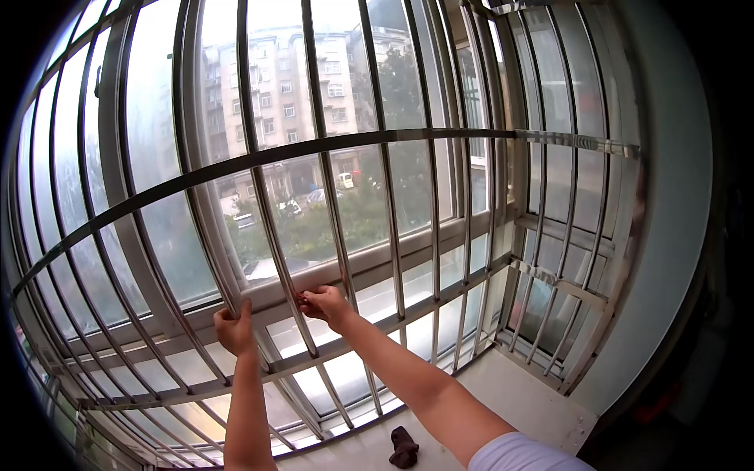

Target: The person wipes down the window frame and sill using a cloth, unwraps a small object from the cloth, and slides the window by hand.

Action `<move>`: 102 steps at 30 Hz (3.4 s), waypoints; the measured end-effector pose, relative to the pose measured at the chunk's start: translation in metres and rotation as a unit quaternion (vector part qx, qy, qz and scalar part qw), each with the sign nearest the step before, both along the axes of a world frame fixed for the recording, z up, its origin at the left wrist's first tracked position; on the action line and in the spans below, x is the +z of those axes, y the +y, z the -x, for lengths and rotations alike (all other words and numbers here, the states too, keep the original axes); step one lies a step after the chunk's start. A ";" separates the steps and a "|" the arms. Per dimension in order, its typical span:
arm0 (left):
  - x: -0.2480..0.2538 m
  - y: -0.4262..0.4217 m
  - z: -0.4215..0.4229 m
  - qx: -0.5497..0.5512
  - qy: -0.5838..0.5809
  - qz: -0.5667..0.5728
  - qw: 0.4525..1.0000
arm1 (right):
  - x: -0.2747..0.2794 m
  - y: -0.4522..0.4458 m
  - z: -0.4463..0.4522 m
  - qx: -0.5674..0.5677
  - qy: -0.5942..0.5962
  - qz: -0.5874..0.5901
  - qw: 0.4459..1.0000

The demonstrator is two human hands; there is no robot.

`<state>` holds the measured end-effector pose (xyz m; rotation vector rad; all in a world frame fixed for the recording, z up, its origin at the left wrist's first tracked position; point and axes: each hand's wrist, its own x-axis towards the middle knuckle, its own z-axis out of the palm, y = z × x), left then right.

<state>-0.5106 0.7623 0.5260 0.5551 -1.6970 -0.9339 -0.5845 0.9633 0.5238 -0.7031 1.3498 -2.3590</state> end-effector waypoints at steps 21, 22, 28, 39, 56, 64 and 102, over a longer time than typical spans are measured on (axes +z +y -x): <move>-0.014 -0.007 -0.020 -0.284 0.153 -0.071 0.944 | -0.015 -0.008 -0.034 -0.272 0.102 -0.006 0.957; -0.013 -0.007 -0.021 -0.288 0.143 -0.065 0.945 | -0.013 -0.008 -0.031 -0.283 0.075 -0.012 0.956; -0.014 -0.008 -0.019 -0.281 0.140 -0.058 0.948 | -0.015 -0.007 -0.017 -0.353 0.051 0.021 0.934; 0.003 -0.010 -0.041 -0.152 0.007 0.141 0.978 | -0.009 -0.023 -0.016 -0.413 0.030 0.030 0.910; 0.024 0.004 -0.045 -0.020 -0.091 0.227 0.969 | -0.026 0.051 -0.034 -0.603 0.416 -0.225 0.643; 0.007 -0.025 -0.025 -0.214 0.029 0.121 0.969 | -0.041 0.076 0.017 -0.622 0.243 -0.188 0.720; 0.001 -0.017 -0.019 -0.110 0.017 0.106 0.988 | -0.029 0.057 0.039 -0.463 0.063 -0.165 0.869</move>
